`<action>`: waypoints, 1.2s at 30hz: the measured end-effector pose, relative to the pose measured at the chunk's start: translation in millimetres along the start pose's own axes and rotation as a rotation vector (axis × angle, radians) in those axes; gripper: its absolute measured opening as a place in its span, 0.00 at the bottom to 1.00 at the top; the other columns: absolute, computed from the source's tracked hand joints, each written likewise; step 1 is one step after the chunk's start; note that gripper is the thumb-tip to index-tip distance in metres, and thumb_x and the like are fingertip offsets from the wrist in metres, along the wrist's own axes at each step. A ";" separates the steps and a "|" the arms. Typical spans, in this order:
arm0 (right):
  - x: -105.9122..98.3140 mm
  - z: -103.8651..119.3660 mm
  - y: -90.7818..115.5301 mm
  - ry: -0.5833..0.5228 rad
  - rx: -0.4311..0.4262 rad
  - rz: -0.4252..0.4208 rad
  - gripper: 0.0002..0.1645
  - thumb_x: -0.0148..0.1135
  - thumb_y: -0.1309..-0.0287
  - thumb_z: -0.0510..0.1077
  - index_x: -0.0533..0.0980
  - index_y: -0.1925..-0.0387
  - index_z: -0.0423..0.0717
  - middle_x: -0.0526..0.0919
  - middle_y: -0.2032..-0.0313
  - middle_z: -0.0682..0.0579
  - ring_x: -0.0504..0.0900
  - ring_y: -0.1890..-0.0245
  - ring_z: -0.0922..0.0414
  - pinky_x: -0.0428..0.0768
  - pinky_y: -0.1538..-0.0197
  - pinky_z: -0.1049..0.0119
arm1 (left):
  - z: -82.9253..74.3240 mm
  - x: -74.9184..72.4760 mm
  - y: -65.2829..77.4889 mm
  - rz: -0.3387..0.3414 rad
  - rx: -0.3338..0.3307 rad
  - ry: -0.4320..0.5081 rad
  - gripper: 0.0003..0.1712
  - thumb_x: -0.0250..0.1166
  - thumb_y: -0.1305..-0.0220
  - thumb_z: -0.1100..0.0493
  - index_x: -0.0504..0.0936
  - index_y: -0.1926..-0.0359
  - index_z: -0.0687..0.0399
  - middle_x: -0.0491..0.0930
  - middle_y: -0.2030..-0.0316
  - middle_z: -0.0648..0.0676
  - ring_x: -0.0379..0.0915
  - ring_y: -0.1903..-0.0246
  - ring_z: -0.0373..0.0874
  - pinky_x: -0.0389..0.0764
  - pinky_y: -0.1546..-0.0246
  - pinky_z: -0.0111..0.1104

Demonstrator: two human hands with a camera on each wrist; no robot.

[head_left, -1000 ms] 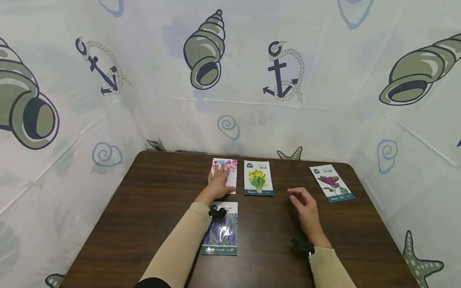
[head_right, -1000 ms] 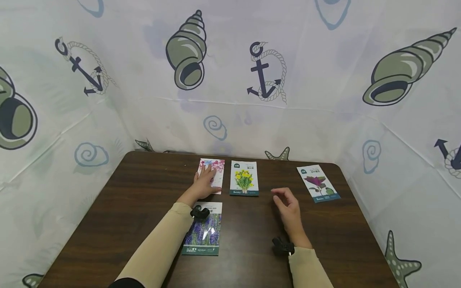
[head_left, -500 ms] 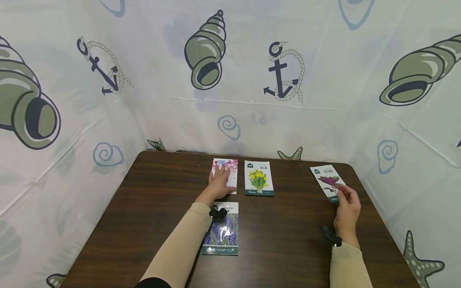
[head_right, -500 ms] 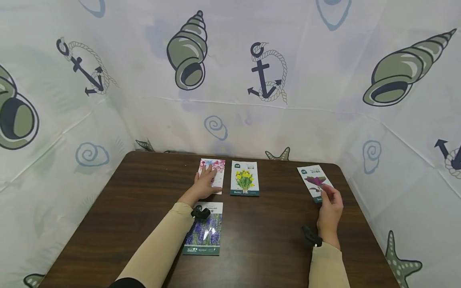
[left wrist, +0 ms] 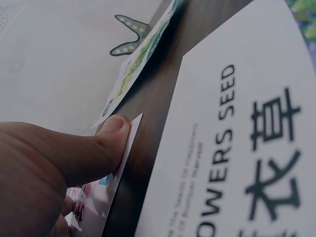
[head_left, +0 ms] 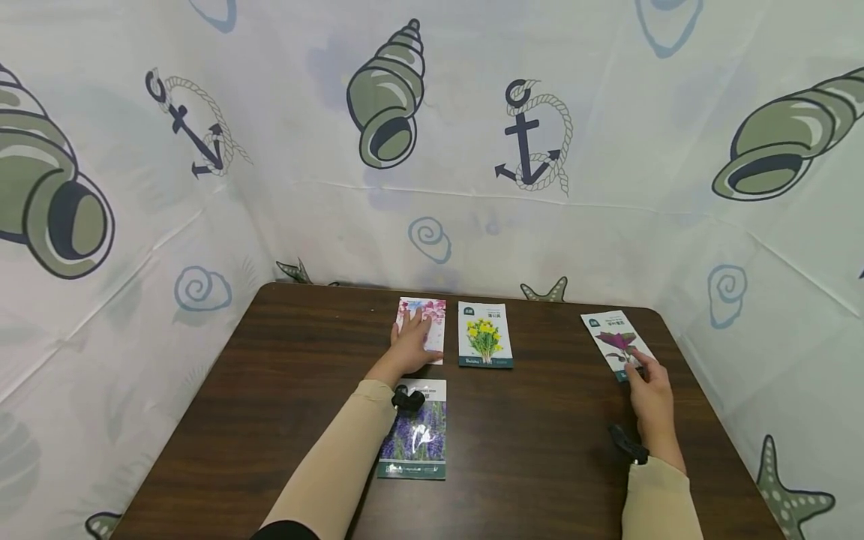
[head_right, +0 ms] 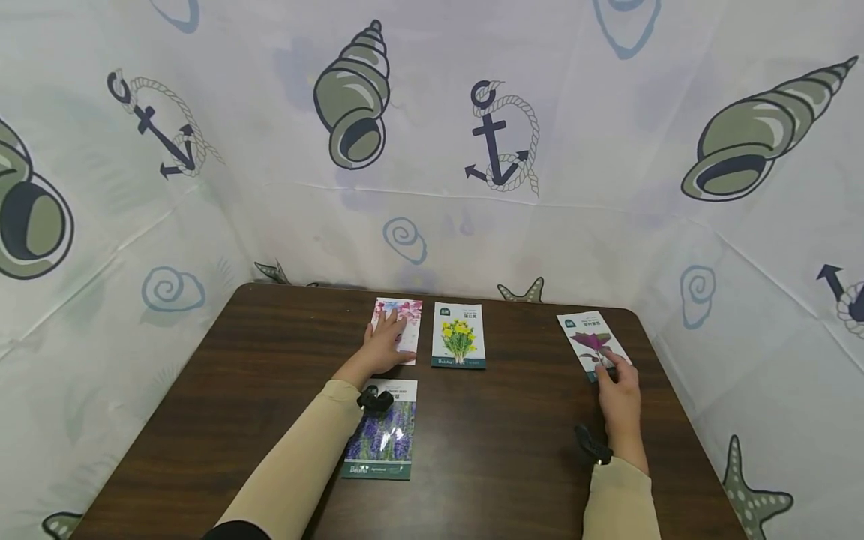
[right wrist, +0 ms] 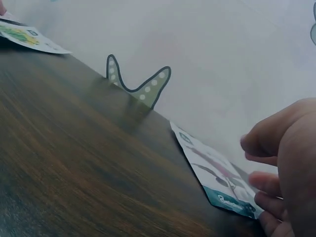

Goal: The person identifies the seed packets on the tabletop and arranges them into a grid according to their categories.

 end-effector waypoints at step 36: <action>27.5 19.1 10.3 0.533 -0.222 0.065 0.29 0.72 0.30 0.49 0.81 0.38 0.32 0.71 0.44 0.24 0.64 0.41 0.26 0.62 0.39 0.31 | -6.7 -6.3 8.4 -0.003 -0.001 -0.029 0.56 0.75 0.29 0.45 0.54 0.12 0.54 0.39 0.11 0.63 0.23 0.11 0.63 0.27 0.15 0.64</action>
Point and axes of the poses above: each hand's wrist, its own y-axis away from the middle knuckle, its own x-axis out of the palm, z = x × y, the point moved 10 cm from there along -y, towards the middle knuckle
